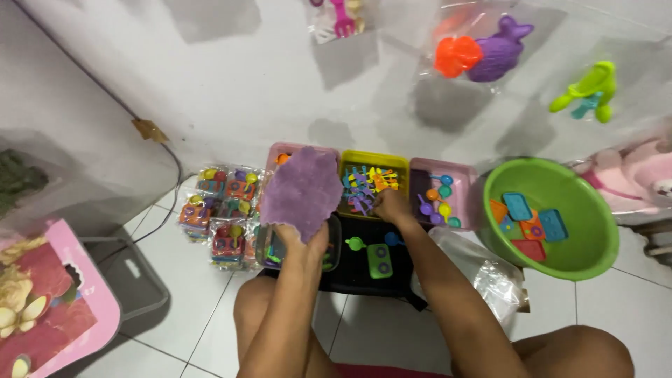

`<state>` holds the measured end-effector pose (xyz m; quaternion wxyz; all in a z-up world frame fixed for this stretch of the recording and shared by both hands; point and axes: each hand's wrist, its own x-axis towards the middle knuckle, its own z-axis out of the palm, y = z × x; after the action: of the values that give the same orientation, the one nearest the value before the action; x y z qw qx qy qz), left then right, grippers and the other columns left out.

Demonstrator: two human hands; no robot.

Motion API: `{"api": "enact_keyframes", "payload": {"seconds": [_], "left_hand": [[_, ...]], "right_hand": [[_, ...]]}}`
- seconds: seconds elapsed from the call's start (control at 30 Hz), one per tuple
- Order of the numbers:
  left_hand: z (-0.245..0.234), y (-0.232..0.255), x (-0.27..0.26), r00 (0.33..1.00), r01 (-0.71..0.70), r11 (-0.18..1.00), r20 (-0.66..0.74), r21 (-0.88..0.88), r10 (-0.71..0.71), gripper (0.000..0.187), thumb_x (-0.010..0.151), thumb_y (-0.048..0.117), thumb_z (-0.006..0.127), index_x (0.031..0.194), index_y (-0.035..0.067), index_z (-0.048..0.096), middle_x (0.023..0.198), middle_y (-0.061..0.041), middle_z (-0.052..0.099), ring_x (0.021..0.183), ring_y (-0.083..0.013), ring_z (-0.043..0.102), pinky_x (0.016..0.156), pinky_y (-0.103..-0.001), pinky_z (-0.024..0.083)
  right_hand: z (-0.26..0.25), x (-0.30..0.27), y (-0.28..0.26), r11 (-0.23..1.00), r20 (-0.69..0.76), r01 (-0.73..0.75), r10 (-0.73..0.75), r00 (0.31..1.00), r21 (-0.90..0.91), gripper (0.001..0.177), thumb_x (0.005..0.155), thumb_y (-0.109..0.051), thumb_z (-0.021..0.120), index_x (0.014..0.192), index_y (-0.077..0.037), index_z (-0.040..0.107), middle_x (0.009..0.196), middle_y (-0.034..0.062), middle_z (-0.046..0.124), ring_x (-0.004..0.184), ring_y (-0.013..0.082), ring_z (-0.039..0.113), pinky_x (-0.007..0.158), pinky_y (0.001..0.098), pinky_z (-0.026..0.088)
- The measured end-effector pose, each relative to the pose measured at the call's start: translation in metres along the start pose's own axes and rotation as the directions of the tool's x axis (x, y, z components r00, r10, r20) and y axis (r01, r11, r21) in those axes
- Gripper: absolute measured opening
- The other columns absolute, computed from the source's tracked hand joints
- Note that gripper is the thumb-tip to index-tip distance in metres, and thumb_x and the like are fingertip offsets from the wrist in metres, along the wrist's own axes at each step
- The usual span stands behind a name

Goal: Cleaning small plastic toy letters and shapes with a purple cloth and sorting them into colored plastic bins.

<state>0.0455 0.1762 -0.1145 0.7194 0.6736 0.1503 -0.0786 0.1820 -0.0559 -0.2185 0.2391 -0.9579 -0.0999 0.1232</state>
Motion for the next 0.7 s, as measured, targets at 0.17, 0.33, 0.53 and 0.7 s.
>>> {"api": "enact_keyframes", "payload": {"seconds": [0.17, 0.33, 0.53, 0.7], "left_hand": [[-0.002, 0.001, -0.004, 0.999, 0.034, 0.998, -0.012, -0.053, -0.034, 0.035, 0.083, 0.01, 0.068, 0.116, -0.001, 0.068, 0.102, -0.02, 0.071, 0.103, -0.0344, 0.069, 0.087, -0.047, 0.056], [0.005, 0.006, -0.014, 0.998, 0.06, 0.992, -0.017, -0.112, -0.062, 0.036, 0.083, 0.01, 0.068, 0.117, -0.003, 0.067, 0.101, -0.021, 0.071, 0.103, -0.0337, 0.07, 0.086, -0.046, 0.057], [0.014, 0.022, -0.022, 0.997, 0.069, 0.982, -0.017, -0.176, -0.073, 0.037, 0.084, 0.011, 0.069, 0.117, -0.005, 0.066, 0.101, -0.021, 0.071, 0.102, -0.033, 0.07, 0.086, -0.046, 0.057], [0.026, 0.037, -0.028, 0.997, 0.076, 0.971, -0.004, -0.228, -0.079, 0.038, 0.084, 0.011, 0.069, 0.118, -0.006, 0.066, 0.1, -0.022, 0.071, 0.102, -0.0325, 0.07, 0.085, -0.046, 0.057]], "right_hand": [[0.017, 0.017, 0.005, 0.997, 0.086, -0.044, 0.05, 0.995, -0.068, 0.024, 0.079, -0.015, 0.072, 0.102, -0.017, 0.08, 0.102, 0.0096, 0.077, 0.109, 0.0384, 0.071, 0.092, 0.0515, 0.058], [0.02, 0.022, 0.01, 0.998, 0.076, -0.008, 0.012, 0.997, -0.057, 0.015, 0.078, -0.018, 0.074, 0.092, -0.016, 0.078, 0.103, 0.0103, 0.077, 0.108, 0.036, 0.071, 0.091, 0.0455, 0.059], [0.005, 0.004, -0.003, 0.996, -0.066, 0.026, -0.021, 0.998, 0.083, 0.021, 0.07, -0.016, 0.084, 0.087, -0.01, 0.072, 0.104, 0.0118, 0.056, 0.101, 0.0388, 0.069, 0.088, 0.0441, 0.058], [0.002, 0.003, 0.025, 0.953, -0.187, 0.157, -0.109, 0.976, 0.26, 0.017, 0.068, -0.006, 0.08, 0.083, -0.006, 0.072, 0.081, 0.0126, 0.067, 0.083, 0.0339, 0.07, 0.074, 0.0402, 0.055]]}}
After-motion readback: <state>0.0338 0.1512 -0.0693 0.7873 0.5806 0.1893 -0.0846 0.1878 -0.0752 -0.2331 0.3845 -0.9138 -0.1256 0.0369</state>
